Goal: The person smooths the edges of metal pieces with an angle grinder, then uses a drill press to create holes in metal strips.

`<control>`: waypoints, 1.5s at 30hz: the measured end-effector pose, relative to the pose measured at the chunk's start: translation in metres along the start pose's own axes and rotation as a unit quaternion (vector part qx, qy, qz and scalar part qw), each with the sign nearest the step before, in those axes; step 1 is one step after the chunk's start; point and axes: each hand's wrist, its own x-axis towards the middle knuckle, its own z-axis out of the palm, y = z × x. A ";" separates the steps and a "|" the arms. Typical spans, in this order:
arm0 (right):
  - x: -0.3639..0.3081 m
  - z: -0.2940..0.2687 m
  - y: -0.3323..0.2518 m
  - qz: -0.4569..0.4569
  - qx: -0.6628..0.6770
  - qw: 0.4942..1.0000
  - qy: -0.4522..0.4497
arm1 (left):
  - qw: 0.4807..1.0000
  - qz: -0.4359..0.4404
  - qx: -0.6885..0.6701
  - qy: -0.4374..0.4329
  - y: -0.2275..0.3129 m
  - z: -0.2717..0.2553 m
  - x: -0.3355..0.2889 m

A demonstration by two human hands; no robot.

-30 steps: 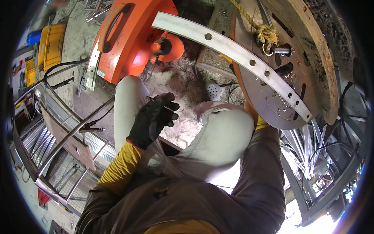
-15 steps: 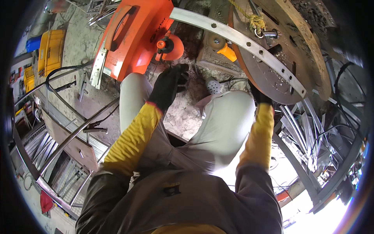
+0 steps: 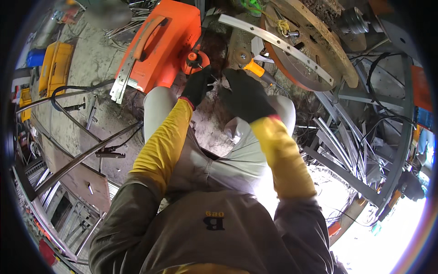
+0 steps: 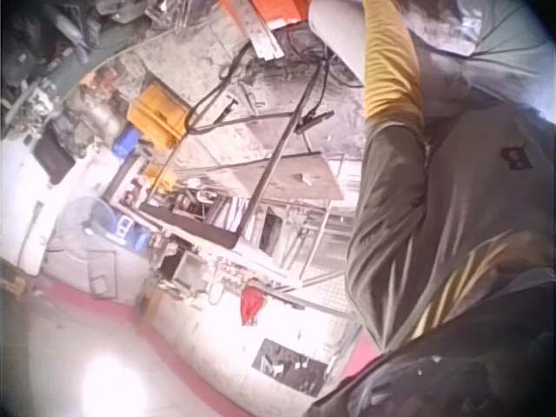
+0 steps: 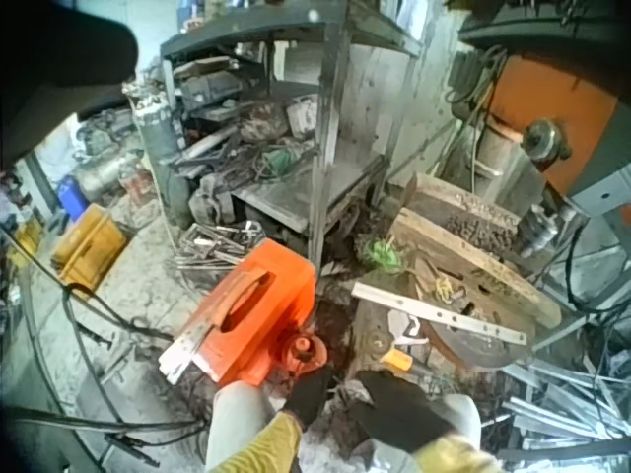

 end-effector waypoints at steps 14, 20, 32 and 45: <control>0.035 0.152 0.246 0.199 0.299 0.931 0.067 | 0.798 0.223 0.381 0.411 0.040 0.027 0.013; 0.039 0.170 0.132 -0.094 -0.165 0.979 -0.074 | 0.855 0.023 0.443 0.268 -0.026 -0.069 0.042; 0.060 0.189 0.158 0.078 -0.205 0.971 -0.096 | 0.996 0.052 0.031 0.058 0.009 -0.029 -0.017; 0.077 0.196 0.110 0.058 -0.150 0.982 -0.101 | 0.985 0.001 0.160 0.065 -0.010 -0.025 -0.053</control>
